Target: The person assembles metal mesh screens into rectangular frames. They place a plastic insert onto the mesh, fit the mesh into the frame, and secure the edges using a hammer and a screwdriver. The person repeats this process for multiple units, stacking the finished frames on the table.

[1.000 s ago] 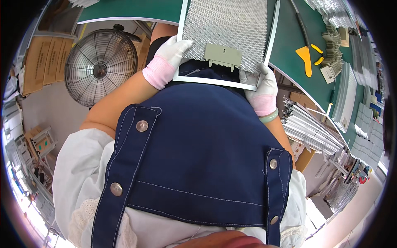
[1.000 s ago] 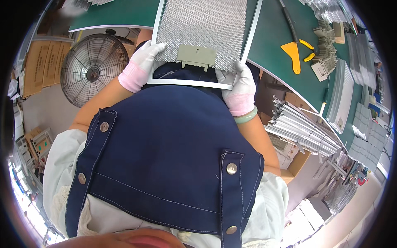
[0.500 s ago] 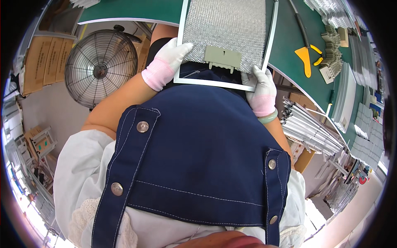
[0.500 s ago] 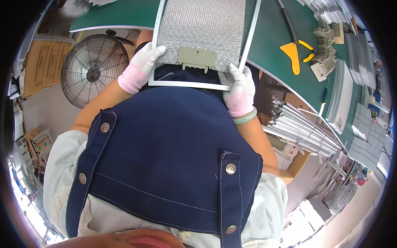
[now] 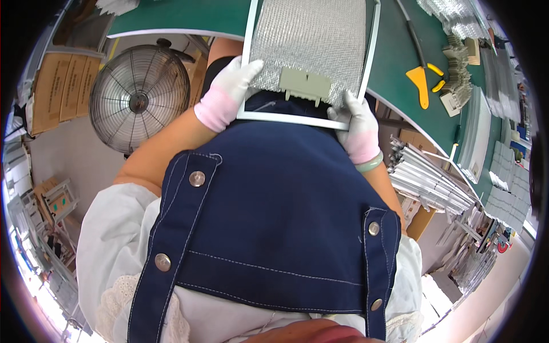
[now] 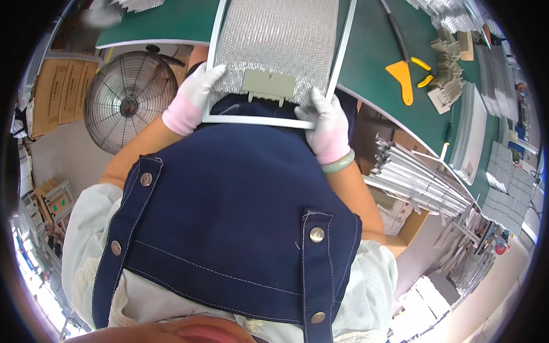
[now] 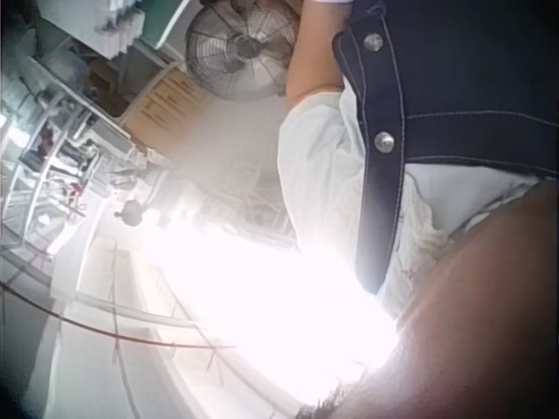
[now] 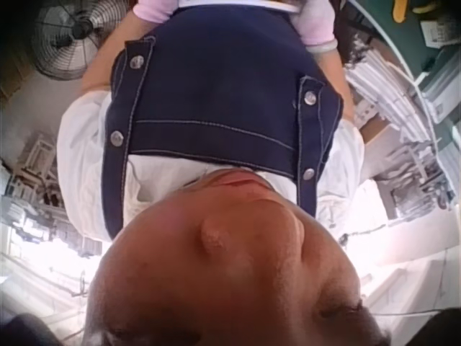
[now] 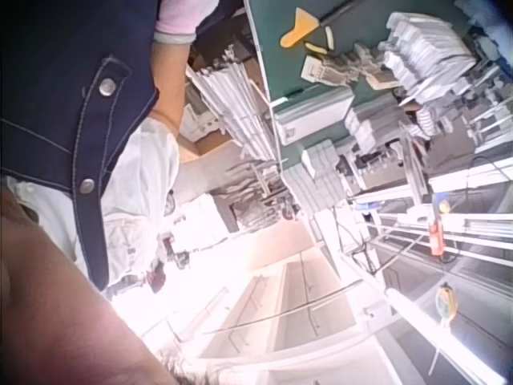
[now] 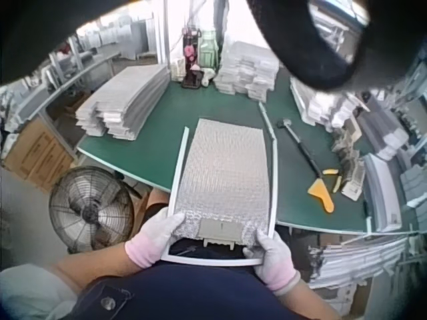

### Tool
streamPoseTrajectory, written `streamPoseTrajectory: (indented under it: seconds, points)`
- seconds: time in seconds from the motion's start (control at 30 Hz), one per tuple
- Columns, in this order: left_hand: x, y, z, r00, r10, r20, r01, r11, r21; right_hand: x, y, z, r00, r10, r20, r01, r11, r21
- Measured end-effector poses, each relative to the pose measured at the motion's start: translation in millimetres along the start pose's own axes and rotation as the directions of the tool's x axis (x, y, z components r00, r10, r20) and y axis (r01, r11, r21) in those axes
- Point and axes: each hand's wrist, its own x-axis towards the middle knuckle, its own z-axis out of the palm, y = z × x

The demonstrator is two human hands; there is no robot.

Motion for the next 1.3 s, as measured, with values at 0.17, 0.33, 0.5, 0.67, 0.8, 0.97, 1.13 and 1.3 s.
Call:
streamPoseTrajectory:
  seconds: [0.17,0.33,0.5,0.67,0.8,0.97,1.13,1.3]
  points:
    - [-13.3,23.6,6.3,0.999,-0.038,0.002,0.038,0.999,0.003,-0.5,-4.4,3.8,0.998,0.054,0.037,-0.054,0.999,0.001]
    - [1.2,31.5,1.6,0.993,-0.064,0.094,0.058,0.996,0.071,1.9,1.7,3.5,0.995,0.100,-0.018,-0.096,0.984,0.148]
    - [38.2,18.2,-2.9,0.992,0.015,0.123,-0.067,0.901,0.429,-8.4,4.0,-13.1,0.997,0.051,-0.066,-0.036,0.976,0.214]
    - [41.6,27.1,34.3,0.981,-0.145,0.127,0.125,0.980,0.154,-9.6,-9.0,-16.4,0.990,-0.002,-0.138,0.040,0.962,0.272]
    - [49.5,27.9,38.1,0.991,-0.113,0.071,0.089,0.956,0.281,-4.9,-17.9,-23.3,0.987,-0.032,-0.155,0.062,0.979,0.194]
    - [37.5,18.6,16.4,0.993,-0.092,0.080,0.083,0.991,0.105,4.0,-9.8,-15.8,0.981,-0.002,-0.196,0.030,0.990,0.138]
    - [28.5,15.4,-1.5,0.988,-0.151,0.030,0.128,0.916,0.380,5.4,-8.7,-10.4,0.997,-0.040,-0.067,0.052,0.979,0.198]
    - [22.1,4.2,11.3,0.996,-0.072,-0.048,0.072,0.997,-0.009,4.9,-8.6,-11.8,0.997,-0.040,-0.066,0.046,0.995,0.090]
